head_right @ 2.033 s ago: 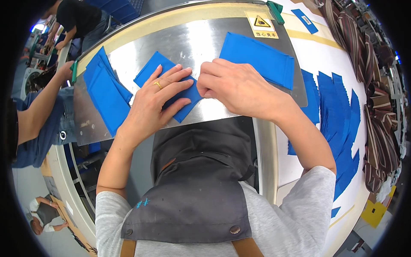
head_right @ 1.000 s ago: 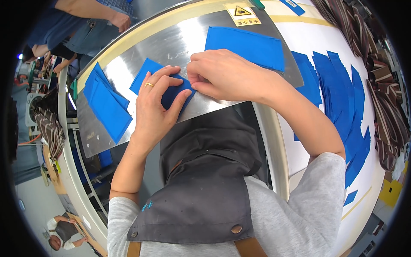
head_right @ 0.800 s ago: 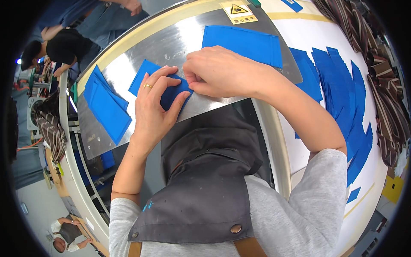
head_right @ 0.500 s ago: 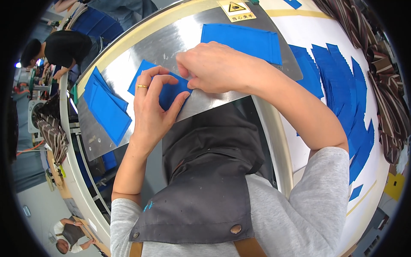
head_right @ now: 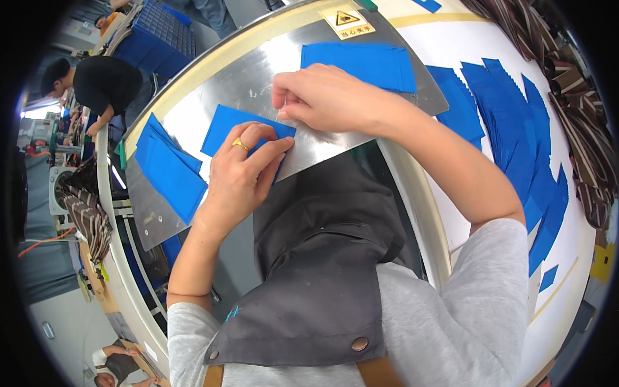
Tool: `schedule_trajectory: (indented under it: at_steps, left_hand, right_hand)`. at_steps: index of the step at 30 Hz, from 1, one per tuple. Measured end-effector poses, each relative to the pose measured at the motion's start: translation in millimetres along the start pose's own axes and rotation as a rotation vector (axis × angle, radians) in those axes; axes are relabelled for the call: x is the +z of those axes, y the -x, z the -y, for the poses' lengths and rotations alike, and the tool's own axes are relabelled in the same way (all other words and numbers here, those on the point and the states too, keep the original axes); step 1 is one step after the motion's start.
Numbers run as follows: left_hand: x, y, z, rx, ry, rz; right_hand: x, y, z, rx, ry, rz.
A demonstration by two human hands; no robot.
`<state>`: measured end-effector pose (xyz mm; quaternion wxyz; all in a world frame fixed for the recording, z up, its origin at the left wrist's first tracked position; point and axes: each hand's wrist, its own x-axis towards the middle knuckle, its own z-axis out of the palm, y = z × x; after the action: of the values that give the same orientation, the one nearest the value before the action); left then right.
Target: The worker is folding and organizing blue fabric pieces, possibly for lining or internal bag components, using a metal folding jig at a workshop station.
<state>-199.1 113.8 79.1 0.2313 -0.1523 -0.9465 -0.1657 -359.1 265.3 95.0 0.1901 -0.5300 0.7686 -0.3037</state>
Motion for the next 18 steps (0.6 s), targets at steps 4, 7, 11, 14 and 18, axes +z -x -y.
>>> schedule_trajectory:
  at_steps: [4,7,11,14,18]
  left_hand:
    - [3.0,3.5,0.5,-0.007,0.016,-0.04]
    - [3.3,2.9,0.9,-0.001,0.027,-0.043]
    - [3.8,4.6,1.9,-0.007,0.02,-0.052]
    - [4.8,4.2,2.1,-0.029,0.029,-0.057]
    - [3.5,5.0,0.0,-0.077,0.042,-0.035]
  right_hand:
    - [14.2,29.5,-0.4,-0.154,-0.024,-0.288]
    - [32.1,49.1,0.2,-0.335,0.196,-0.416]
    - [34.5,48.0,3.3,-0.32,0.222,-0.437]
    - [26.7,37.8,1.1,-0.319,0.232,-0.377]
    - [13.4,25.7,3.1,-0.31,0.274,-0.229]
